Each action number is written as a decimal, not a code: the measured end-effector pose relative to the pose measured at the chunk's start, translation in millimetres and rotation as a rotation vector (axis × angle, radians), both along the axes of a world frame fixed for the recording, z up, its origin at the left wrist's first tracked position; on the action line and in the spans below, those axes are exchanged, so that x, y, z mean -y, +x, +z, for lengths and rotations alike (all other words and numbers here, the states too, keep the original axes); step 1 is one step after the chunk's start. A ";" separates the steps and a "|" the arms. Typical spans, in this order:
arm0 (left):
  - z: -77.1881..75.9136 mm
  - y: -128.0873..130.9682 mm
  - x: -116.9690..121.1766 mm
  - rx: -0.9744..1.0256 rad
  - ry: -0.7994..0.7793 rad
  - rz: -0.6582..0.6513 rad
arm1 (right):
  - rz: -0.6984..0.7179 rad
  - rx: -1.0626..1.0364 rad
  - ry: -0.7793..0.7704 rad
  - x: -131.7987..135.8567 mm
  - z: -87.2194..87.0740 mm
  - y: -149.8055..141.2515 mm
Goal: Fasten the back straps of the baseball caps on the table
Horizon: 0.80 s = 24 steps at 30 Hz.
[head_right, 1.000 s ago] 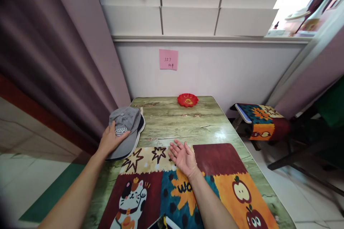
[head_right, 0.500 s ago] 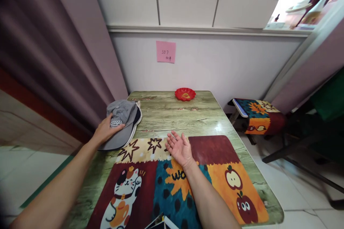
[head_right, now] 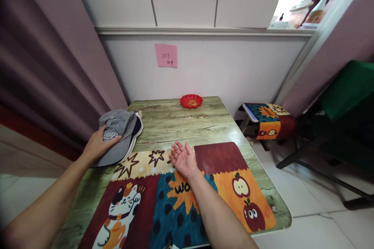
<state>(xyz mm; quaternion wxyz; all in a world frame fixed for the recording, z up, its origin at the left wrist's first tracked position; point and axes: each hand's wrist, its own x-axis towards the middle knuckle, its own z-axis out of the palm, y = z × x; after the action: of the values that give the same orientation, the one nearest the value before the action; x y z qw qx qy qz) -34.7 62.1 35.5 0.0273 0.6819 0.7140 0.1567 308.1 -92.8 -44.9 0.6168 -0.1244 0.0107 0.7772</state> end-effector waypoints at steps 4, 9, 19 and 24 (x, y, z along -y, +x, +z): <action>11.6 44.6 39.6 -0.060 0.445 -0.030 | -0.020 0.031 0.016 0.6 -2.8 0.0; -5.3 132.8 89.5 0.552 0.272 -0.430 | -0.054 0.163 0.048 1.0 -6.3 -3.6; -78.0 200.8 105.3 1.049 -0.004 -0.256 | -0.470 0.910 0.115 -3.9 -11.9 -10.8; -88.2 196.2 113.0 1.039 0.033 -0.271 | -0.564 1.186 0.112 -1.4 -13.1 -11.9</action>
<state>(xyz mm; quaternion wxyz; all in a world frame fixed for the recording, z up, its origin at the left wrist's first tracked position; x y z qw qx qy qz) 161.6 -50.9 -52.6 0.3860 0.6009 0.5095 0.4799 296.3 -91.4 -57.9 0.7035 -0.4919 -0.3391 0.3848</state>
